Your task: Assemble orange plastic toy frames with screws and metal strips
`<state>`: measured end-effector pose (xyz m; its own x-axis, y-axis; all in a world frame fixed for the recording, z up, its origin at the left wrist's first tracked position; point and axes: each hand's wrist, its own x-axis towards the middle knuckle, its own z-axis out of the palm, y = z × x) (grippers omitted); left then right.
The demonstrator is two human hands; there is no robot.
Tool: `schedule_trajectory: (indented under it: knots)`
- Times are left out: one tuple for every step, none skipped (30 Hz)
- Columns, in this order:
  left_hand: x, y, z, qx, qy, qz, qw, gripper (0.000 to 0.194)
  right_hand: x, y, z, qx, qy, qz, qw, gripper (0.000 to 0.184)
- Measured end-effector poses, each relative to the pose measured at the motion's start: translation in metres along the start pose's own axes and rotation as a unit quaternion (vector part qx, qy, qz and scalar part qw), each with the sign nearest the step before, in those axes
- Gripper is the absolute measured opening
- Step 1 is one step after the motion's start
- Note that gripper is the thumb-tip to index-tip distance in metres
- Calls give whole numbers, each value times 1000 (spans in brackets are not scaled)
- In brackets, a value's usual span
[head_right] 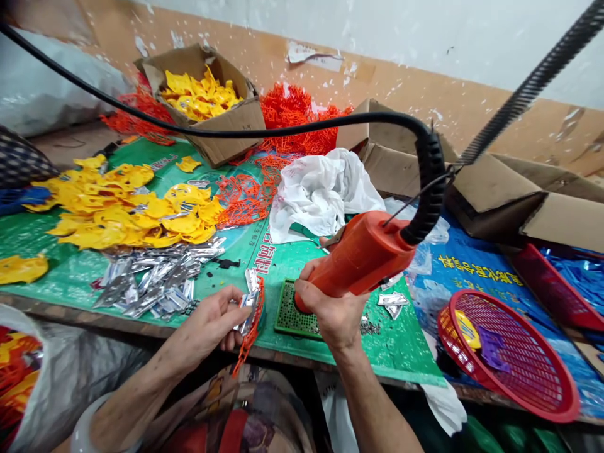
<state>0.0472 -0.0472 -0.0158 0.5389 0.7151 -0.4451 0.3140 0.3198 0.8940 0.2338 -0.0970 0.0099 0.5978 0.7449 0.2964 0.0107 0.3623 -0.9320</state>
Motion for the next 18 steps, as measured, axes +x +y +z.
schedule_trajectory:
  knots:
    - [1,0,-1,1,-1,-5,1000,25,0,0,0,-3,2,2,1000,14]
    - [1,0,-1,1,-2,-8,1000,25,0,0,0,-8,2,4,1000,13]
    - [1,1,-2,1,-3,-11,1000,26,0,1,0,-12,2,3,1000,13]
    - [2,2,-2,0,-4,-10,1000,26,0,1,0,-16,0,1,1000,13]
    - [2,2,-2,-2,-6,-7,1000,26,0,1,0,-19,-3,-2,1000,12]
    - [2,3,-3,-5,-8,0,1000,26,0,2,-1,-21,-4,-5,1000,12]
    - [2,4,-3,-8,-10,11,1000,26,0,2,-1,-25,-4,-7,1000,12]
    - [3,5,-3,-11,-12,22,1000,25,0,3,-1,-32,-3,-9,999,12]
    - [3,6,-4,-12,-14,32,999,25,0,3,-2,-40,-1,-11,999,12]
    - [4,6,-5,-10,-17,38,999,25,0,4,-2,-48,2,-12,999,13]
    - [4,7,-5,-5,-19,41,999,25,0,5,-3,-56,4,-14,998,14]
    - [5,7,-6,2,-20,41,999,25,0,5,-3,-62,5,-14,998,15]
    - [6,8,-7,9,-21,39,999,25,0,6,-4,-67,5,-14,998,15]
    - [7,8,-7,15,-24,37,999,26,0,6,-4,-70,3,-13,997,15]
    - [8,9,-8,21,-27,35,999,26,0,6,-5,-73,1,-13,997,15]
    - [9,10,-8,27,-28,36,999,26,0,7,-5,-75,0,-13,997,14]
    - [10,11,-8,33,-27,39,998,26,0,7,-5,-75,-2,-14,997,14]
    - [10,12,-8,38,-27,43,998,25,0,6,-5,-75,-4,-16,997,13]
